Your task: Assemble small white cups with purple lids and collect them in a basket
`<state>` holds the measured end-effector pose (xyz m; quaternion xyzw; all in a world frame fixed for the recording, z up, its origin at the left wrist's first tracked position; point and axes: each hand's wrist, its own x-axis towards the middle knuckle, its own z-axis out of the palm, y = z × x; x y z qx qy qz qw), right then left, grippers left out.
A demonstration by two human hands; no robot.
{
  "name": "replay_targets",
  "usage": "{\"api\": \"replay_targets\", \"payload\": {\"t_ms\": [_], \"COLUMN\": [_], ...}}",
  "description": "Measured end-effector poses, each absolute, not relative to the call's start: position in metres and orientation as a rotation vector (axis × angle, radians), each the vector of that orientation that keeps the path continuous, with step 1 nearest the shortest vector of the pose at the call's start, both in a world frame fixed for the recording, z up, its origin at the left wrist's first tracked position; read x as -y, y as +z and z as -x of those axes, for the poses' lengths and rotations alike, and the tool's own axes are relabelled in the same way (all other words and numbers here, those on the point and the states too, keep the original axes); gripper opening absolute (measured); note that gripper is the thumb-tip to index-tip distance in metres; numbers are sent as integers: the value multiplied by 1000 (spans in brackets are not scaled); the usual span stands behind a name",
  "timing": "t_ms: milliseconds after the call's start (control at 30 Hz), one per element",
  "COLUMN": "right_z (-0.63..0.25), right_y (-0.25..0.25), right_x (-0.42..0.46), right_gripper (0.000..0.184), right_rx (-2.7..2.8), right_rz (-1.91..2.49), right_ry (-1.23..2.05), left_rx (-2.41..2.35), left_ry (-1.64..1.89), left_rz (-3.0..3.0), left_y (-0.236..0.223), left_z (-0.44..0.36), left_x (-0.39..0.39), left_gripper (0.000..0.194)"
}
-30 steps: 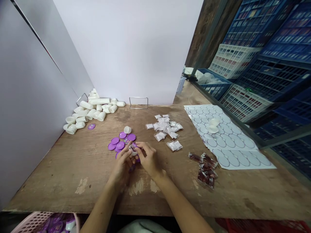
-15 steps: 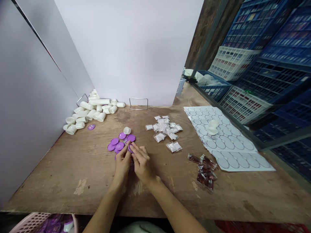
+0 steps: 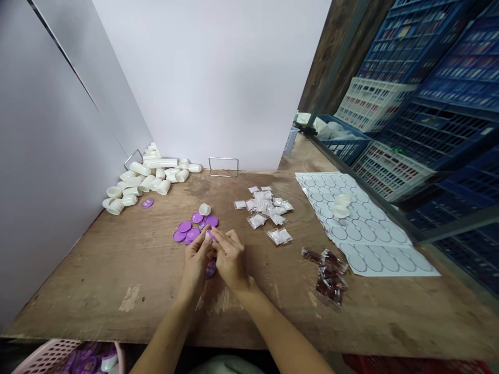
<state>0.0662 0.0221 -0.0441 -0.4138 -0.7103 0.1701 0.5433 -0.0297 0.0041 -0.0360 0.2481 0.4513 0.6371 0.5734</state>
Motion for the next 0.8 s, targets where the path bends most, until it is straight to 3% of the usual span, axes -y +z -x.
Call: {"api": "replay_targets", "payload": {"t_ms": [333, 567, 800], "right_z": [-57, -57, -48], "right_y": [-32, -36, -36], "right_x": [-11, -14, -12], "right_gripper": [46, 35, 40], "right_rx": [1776, 1723, 1642], "right_rz": [993, 1055, 1017], "right_ry": [430, 394, 366], "left_rx": [-1105, -1143, -1070], "left_ry": [1643, 1657, 1651], "left_rz": [-677, -793, -596], "left_y": [-24, -18, -15], "left_z": [29, 32, 37], "left_x": [4, 2, -5], "left_gripper": [28, 30, 34]}}
